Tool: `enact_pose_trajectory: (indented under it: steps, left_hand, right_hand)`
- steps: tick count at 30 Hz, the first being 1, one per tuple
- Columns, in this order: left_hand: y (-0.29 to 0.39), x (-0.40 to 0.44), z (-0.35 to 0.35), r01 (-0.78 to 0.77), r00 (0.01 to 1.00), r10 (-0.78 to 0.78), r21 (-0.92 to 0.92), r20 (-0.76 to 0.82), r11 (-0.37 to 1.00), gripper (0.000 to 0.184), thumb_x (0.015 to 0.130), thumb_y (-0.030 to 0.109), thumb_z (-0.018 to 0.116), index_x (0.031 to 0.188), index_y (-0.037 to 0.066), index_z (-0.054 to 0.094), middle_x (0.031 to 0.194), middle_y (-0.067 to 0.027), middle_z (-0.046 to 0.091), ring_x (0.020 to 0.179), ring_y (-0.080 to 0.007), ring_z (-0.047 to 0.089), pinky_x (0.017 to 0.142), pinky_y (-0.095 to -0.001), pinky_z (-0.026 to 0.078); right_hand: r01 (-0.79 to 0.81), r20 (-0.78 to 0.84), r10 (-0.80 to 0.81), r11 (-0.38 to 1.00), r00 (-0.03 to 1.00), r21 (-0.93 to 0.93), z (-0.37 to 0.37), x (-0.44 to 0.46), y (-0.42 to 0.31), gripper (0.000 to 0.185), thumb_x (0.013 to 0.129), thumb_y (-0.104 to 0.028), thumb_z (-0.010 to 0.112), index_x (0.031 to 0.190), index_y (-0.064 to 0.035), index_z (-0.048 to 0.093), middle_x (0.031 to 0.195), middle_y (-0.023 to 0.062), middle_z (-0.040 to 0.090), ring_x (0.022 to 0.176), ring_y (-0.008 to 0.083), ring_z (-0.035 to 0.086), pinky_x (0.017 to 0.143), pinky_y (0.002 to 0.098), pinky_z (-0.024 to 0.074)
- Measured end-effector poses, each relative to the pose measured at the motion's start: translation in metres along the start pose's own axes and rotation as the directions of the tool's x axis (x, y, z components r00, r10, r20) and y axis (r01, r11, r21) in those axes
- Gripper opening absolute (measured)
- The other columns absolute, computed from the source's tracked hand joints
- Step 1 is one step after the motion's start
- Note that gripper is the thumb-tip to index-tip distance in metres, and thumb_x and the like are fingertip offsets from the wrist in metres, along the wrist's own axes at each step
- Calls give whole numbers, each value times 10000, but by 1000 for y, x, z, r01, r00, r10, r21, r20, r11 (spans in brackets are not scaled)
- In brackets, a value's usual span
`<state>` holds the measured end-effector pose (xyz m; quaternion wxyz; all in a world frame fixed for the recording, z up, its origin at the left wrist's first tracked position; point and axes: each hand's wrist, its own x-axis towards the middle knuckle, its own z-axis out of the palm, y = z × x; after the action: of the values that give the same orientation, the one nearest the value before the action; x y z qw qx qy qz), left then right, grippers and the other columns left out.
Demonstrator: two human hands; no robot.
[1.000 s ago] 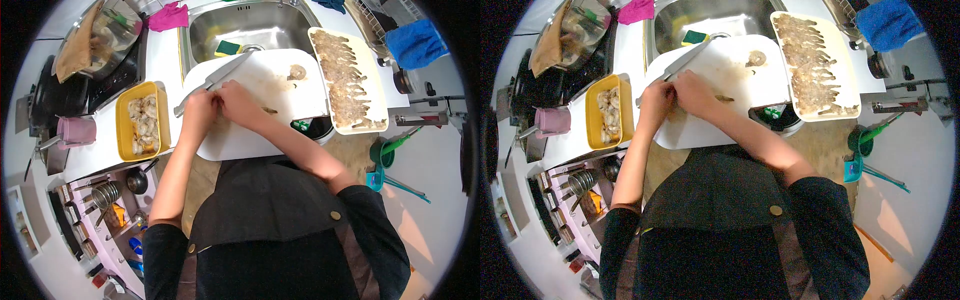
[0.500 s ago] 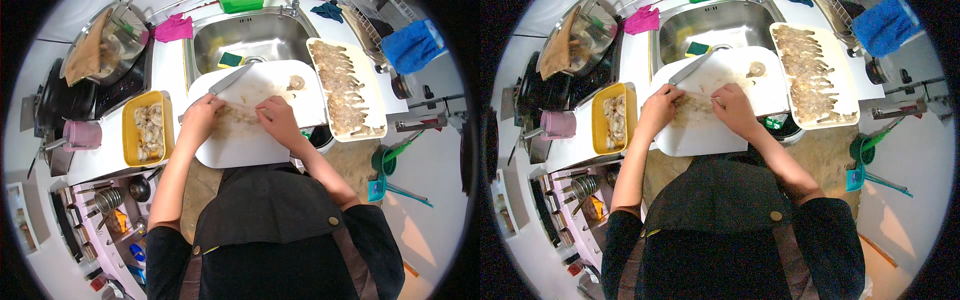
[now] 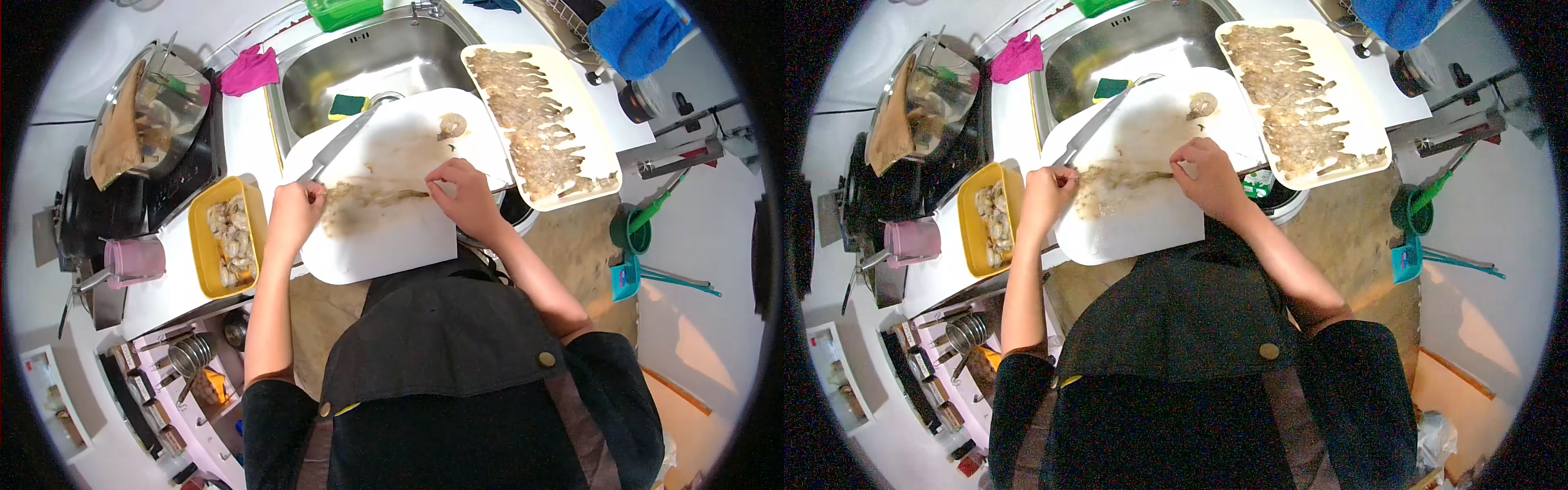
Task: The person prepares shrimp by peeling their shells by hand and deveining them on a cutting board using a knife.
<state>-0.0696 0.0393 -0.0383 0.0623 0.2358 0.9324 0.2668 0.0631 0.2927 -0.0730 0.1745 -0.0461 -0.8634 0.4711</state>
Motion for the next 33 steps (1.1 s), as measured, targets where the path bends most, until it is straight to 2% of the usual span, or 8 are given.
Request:
enact_pose_trajectory:
  steps: [9, 12, 16, 18, 22, 25, 28, 33]
  left_hand:
    - [4, -2, 12, -124, 989, 138, 213, -50, 969, 121, 793, 59, 601, 756, 3, 703, 701, -233, 631, 677, -412, 634, 683, -456, 535]
    - [1, -1, 13, -45, 998, 52, 173, -39, 984, 131, 799, 64, 590, 756, 2, 698, 729, -235, 639, 696, -408, 635, 687, -453, 532]
    - [-4, -12, 2, 56, 998, -56, -4, -42, 998, 114, 784, 74, 621, 780, -5, 704, 704, -221, 647, 667, -356, 669, 660, -401, 531]
    - [-7, -19, -1, 77, 996, -76, 21, -41, 997, 116, 778, 83, 642, 802, -9, 709, 710, -221, 650, 676, -336, 680, 656, -381, 526]
    - [-9, -26, -3, 93, 992, -91, 26, -84, 995, 133, 789, 80, 635, 841, -13, 715, 726, -234, 645, 676, -360, 668, 655, -392, 521]
    - [-3, -26, -3, 131, 979, -128, 11, -156, 991, 135, 803, 82, 631, 858, -4, 719, 753, -230, 651, 701, -373, 658, 680, -416, 517]
    - [-8, -24, 6, 41, 967, -21, 75, -254, 996, 135, 804, 82, 682, 892, -8, 731, 809, -228, 676, 707, -325, 684, 672, -378, 530]
    - [-14, -26, 17, 20, 972, 12, 132, -233, 991, 131, 795, 69, 683, 890, -12, 723, 800, -220, 656, 697, -361, 651, 670, -421, 519]
  right_hand:
    - [71, 43, -73, 996, 996, 46, 18, 9, -12, 80, 798, -85, 645, 822, -12, 668, 859, 155, 621, 905, 336, 585, 819, 410, 477]
    - [178, 79, -180, 983, 980, 32, 34, 20, -21, 85, 797, -90, 630, 789, -10, 655, 833, 161, 605, 888, 339, 575, 818, 423, 472]
    - [325, 140, -328, 945, 934, 48, 69, 40, -30, 117, 800, -101, 584, 731, -20, 633, 823, 170, 594, 869, 339, 563, 812, 447, 463]
    - [374, 217, -372, 927, 903, 32, 90, 53, -29, 130, 798, -103, 566, 717, -22, 628, 828, 175, 594, 864, 343, 563, 807, 455, 462]
    - [438, 322, -408, 899, 854, -22, 123, 66, -26, 135, 780, -95, 559, 704, -16, 638, 828, 191, 603, 865, 362, 569, 806, 469, 470]
    - [398, 319, -369, 917, 873, -28, 133, 72, -28, 144, 770, -98, 564, 693, -9, 647, 825, 205, 613, 866, 380, 578, 807, 482, 478]
    - [432, 315, -407, 902, 858, -13, 143, 74, -27, 149, 763, -98, 568, 691, 2, 653, 828, 216, 620, 870, 383, 586, 809, 486, 482]
    - [459, 307, -423, 887, 852, -50, 157, 76, -27, 95, 750, -65, 582, 666, -24, 599, 766, 166, 590, 841, 336, 566, 865, 433, 448]
